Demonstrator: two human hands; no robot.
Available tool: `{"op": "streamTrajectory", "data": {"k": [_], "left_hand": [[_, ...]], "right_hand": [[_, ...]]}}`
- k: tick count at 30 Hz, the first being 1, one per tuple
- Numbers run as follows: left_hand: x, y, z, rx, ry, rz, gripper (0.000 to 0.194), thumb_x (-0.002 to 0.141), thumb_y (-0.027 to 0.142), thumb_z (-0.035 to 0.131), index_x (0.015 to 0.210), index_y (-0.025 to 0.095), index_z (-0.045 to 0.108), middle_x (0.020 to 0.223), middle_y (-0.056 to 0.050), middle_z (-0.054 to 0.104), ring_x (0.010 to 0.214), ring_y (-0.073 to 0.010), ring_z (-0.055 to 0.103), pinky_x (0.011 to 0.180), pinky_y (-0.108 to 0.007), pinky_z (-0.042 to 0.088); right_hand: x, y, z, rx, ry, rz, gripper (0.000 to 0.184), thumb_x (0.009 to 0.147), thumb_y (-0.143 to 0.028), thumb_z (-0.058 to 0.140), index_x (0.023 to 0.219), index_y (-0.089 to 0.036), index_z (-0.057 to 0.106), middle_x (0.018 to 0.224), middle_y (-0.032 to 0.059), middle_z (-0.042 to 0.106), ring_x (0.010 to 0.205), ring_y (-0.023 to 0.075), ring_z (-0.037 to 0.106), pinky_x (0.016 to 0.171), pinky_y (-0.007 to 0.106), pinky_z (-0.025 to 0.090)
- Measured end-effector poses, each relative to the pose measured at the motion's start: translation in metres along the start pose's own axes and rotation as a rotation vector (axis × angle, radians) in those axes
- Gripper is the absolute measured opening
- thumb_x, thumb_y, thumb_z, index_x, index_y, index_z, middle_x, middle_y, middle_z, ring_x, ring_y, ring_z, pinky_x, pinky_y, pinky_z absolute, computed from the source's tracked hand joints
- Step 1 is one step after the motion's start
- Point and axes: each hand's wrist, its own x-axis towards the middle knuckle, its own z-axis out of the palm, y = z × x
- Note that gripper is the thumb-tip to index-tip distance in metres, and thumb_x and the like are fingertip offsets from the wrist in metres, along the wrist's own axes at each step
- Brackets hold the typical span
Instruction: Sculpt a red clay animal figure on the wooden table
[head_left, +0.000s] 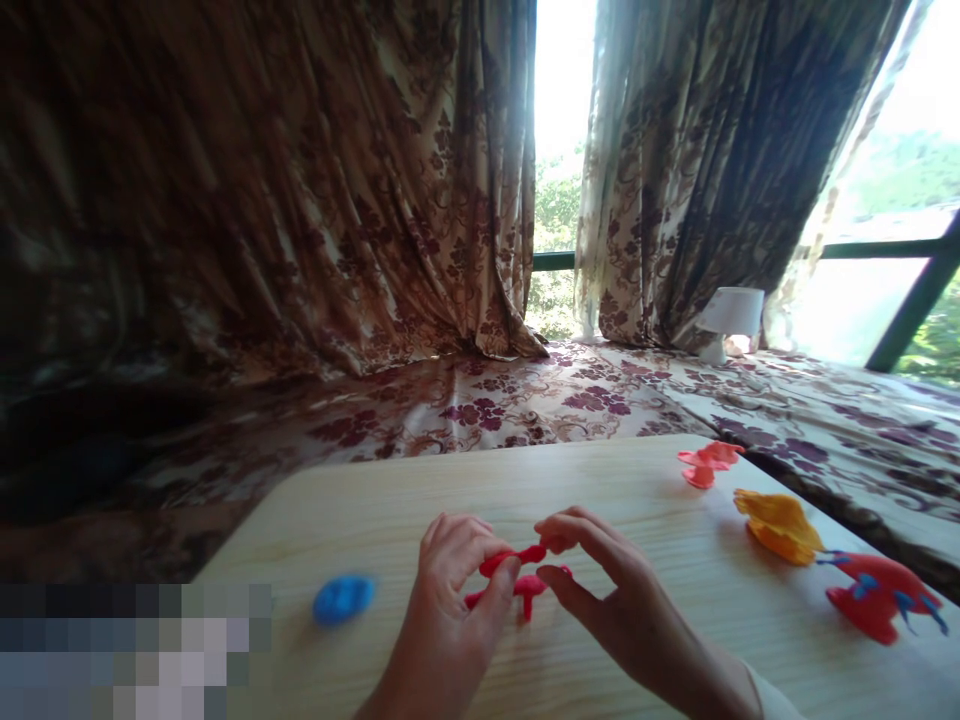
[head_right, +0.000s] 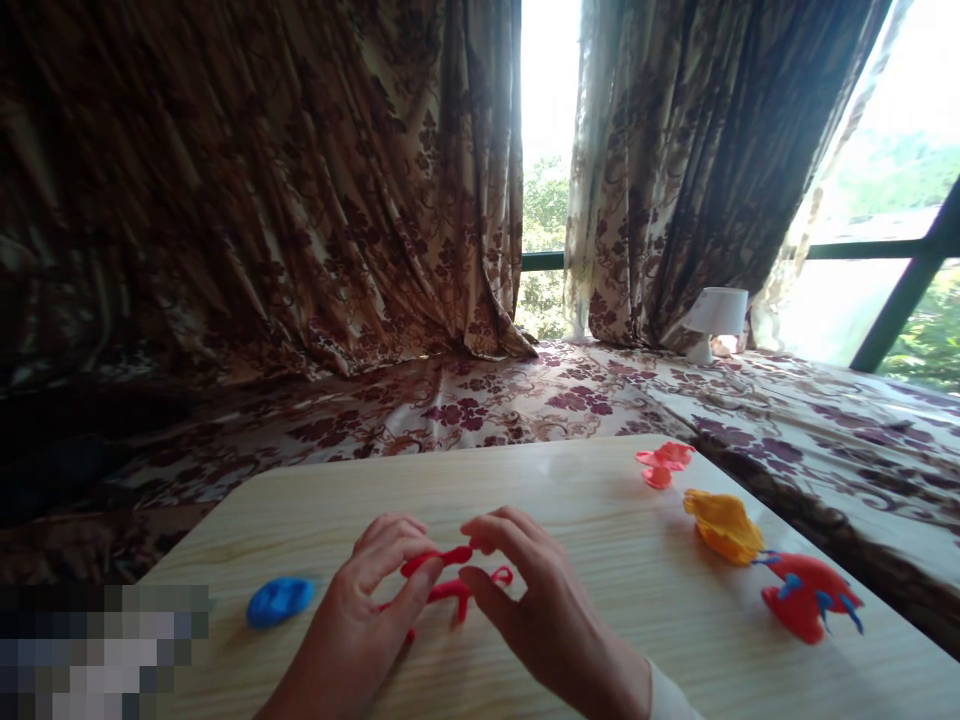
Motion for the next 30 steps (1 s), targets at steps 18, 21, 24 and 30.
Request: {"op": "streamTrajectory", "data": {"k": [18, 21, 24, 30], "left_hand": [[-0.0009, -0.0021, -0.0023, -0.051, 0.005, -0.032, 0.019, 0.077, 0.028, 0.062, 0.095, 0.026, 0.065, 0.093, -0.003, 0.065, 0.097, -0.021, 0.057, 0.092, -0.04, 0.044], [-0.0005, -0.0047, -0.0033, 0.054, 0.007, 0.06, 0.016, 0.079, 0.024, 0.059, 0.094, 0.025, 0.064, 0.09, -0.003, 0.065, 0.096, -0.0215, 0.056, 0.097, -0.047, 0.038], [0.0011, -0.0059, -0.0039, 0.142, 0.028, 0.108, 0.017, 0.077, 0.022, 0.06, 0.093, 0.025, 0.064, 0.088, -0.002, 0.067, 0.094, -0.0219, 0.057, 0.1, -0.051, 0.032], [0.0025, -0.0079, -0.005, 0.231, 0.051, 0.156, 0.018, 0.078, 0.02, 0.059, 0.093, 0.027, 0.067, 0.082, -0.001, 0.068, 0.089, -0.0206, 0.058, 0.1, -0.051, 0.029]], "right_hand": [[0.0021, -0.0027, -0.0029, -0.025, 0.014, -0.047, 0.017, 0.085, -0.011, 0.057, 0.099, -0.021, 0.058, 0.087, 0.0026, 0.058, 0.078, 0.0137, 0.057, 0.07, 0.026, 0.047], [0.0028, -0.0028, -0.0039, -0.028, 0.033, -0.043, 0.014, 0.086, -0.012, 0.056, 0.097, -0.021, 0.059, 0.086, 0.0029, 0.058, 0.076, 0.0141, 0.057, 0.068, 0.026, 0.048], [0.0027, -0.0025, -0.0044, -0.024, 0.037, -0.032, 0.013, 0.086, -0.013, 0.055, 0.096, -0.02, 0.058, 0.085, 0.0032, 0.058, 0.077, 0.0146, 0.057, 0.069, 0.027, 0.048], [0.0022, 0.0003, -0.0039, -0.019, 0.031, -0.013, 0.011, 0.087, -0.015, 0.054, 0.095, -0.02, 0.059, 0.085, 0.0035, 0.058, 0.076, 0.0154, 0.057, 0.069, 0.028, 0.047]]}}
